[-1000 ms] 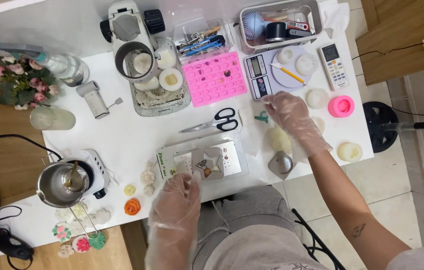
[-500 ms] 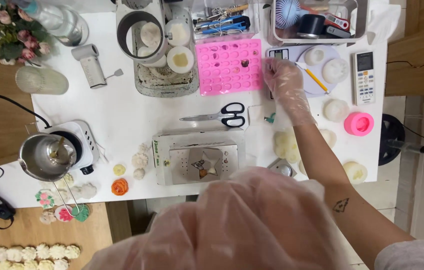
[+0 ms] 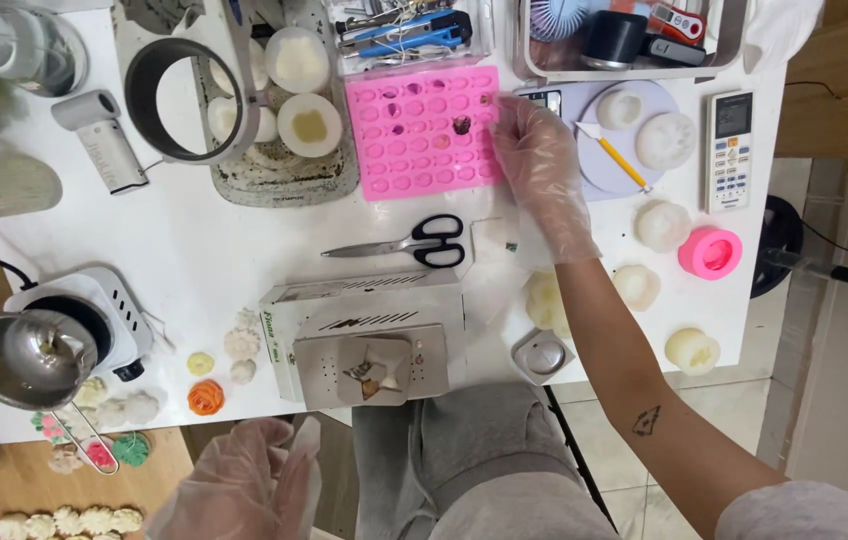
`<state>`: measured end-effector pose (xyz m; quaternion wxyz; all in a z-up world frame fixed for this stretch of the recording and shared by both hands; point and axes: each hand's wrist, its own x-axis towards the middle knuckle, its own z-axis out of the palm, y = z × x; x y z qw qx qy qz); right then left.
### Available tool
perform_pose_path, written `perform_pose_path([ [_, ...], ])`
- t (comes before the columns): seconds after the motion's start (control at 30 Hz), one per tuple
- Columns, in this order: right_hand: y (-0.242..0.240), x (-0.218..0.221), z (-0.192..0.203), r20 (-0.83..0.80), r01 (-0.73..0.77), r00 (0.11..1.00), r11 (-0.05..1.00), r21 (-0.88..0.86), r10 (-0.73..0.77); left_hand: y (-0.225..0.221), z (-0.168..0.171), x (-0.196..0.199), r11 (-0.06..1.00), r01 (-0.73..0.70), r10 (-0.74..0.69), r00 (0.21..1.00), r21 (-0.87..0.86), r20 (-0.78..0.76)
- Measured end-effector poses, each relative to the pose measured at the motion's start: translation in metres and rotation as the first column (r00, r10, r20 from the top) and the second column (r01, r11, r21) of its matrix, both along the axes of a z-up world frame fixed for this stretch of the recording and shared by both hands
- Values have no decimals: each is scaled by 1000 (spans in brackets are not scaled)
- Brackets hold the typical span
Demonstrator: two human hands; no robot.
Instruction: Organizing and bagging small decorative wax shapes or shells for candle making at a production workspace.
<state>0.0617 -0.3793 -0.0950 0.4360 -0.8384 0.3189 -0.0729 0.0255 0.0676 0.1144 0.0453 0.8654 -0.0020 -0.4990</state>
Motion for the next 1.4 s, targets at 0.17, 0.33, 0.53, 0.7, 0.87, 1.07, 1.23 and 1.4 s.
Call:
perform_pose_path([
  [0.17, 0, 4, -8, 21, -26, 999, 995, 91, 24, 43, -89, -50, 991, -135, 134, 991, 20, 28],
  [0.33, 3, 9, -3, 4, -8, 1000, 996, 89, 8, -4, -67, -36, 928, -327, 335, 942, 177, -19],
  [0.53, 1, 10, -9, 50, 43, 998, 995, -85, -39, -9, -67, -17, 965, -216, 243, 948, 148, -206],
  [0.7, -1, 10, -10, 18, -1, 1000, 997, -82, 2, 20, -86, -44, 978, -196, 202, 977, 76, -70],
  [0.87, -4, 11, -22, 39, -33, 998, 983, -180, 41, -8, -61, -36, 995, -103, 103, 995, -18, -3],
  [1.07, -2, 18, -1, -18, 40, 999, 994, 97, -38, -29, -43, -29, 987, -108, 115, 992, -122, 44],
  [1.23, -6, 13, -11, 66, -16, 998, 993, 119, 8, -69, -15, -12, 978, -198, 197, 980, 70, 21],
  [1.4, -7, 11, -5, 60, -32, 998, 991, 129, 24, -40, -39, -26, 984, -168, 170, 985, 64, -33],
])
